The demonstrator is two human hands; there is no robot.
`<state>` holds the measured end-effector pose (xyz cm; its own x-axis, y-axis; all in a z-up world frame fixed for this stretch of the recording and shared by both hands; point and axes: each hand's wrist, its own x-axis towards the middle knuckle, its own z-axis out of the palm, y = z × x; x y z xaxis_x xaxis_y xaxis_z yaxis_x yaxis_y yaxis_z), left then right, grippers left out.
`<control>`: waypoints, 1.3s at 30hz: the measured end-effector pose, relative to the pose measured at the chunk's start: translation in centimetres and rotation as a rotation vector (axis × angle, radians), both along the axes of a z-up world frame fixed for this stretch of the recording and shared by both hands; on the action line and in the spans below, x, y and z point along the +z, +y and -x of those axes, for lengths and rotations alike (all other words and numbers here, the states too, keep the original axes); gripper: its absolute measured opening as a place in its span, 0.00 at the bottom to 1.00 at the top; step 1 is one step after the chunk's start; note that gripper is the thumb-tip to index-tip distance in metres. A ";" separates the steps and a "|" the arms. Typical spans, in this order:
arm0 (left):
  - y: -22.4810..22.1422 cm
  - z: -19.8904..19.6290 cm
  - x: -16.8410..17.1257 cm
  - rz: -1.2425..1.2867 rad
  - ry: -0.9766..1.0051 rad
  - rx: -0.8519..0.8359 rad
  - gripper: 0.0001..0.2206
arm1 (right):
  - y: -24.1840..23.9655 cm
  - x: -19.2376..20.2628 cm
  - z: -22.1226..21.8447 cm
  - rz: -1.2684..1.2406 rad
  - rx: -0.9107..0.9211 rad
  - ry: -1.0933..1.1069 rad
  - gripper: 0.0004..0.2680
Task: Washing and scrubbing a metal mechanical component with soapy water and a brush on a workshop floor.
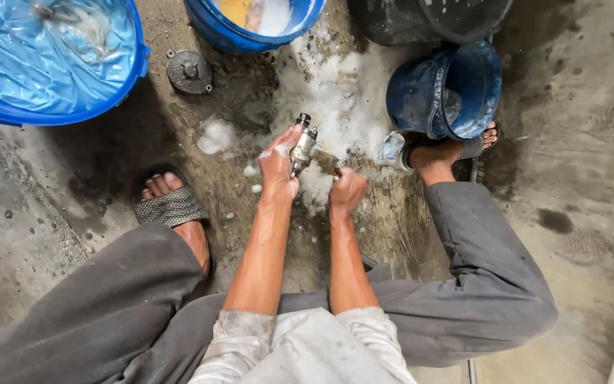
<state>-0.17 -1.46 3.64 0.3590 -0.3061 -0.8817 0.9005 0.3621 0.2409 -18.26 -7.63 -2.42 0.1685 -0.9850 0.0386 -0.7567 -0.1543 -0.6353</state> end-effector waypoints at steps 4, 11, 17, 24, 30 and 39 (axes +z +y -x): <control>0.7 0.4 0.2 0.036 -0.334 -0.132 0.19 | 0.3 8.5 -6.8 0.408 0.395 0.214 0.14; 0.2 -0.1 0.4 0.075 -0.103 -0.048 0.17 | -0.7 2.6 -2.8 0.243 0.209 0.181 0.14; -0.1 -1.1 -0.2 0.049 -0.069 -0.081 0.18 | -1.5 0.6 -0.5 0.550 0.367 0.368 0.10; 0.1 -1.5 -0.6 0.072 -0.137 -0.104 0.21 | -3.9 -1.3 -0.6 0.563 0.335 0.336 0.11; 1.9 -4.3 3.2 0.342 0.044 -0.131 0.26 | -2.2 1.3 -1.7 -0.129 -0.312 -0.242 0.18; 2.6 -5.7 2.5 0.659 0.478 0.069 0.14 | -1.5 8.8 -6.0 -0.360 0.060 -0.376 0.22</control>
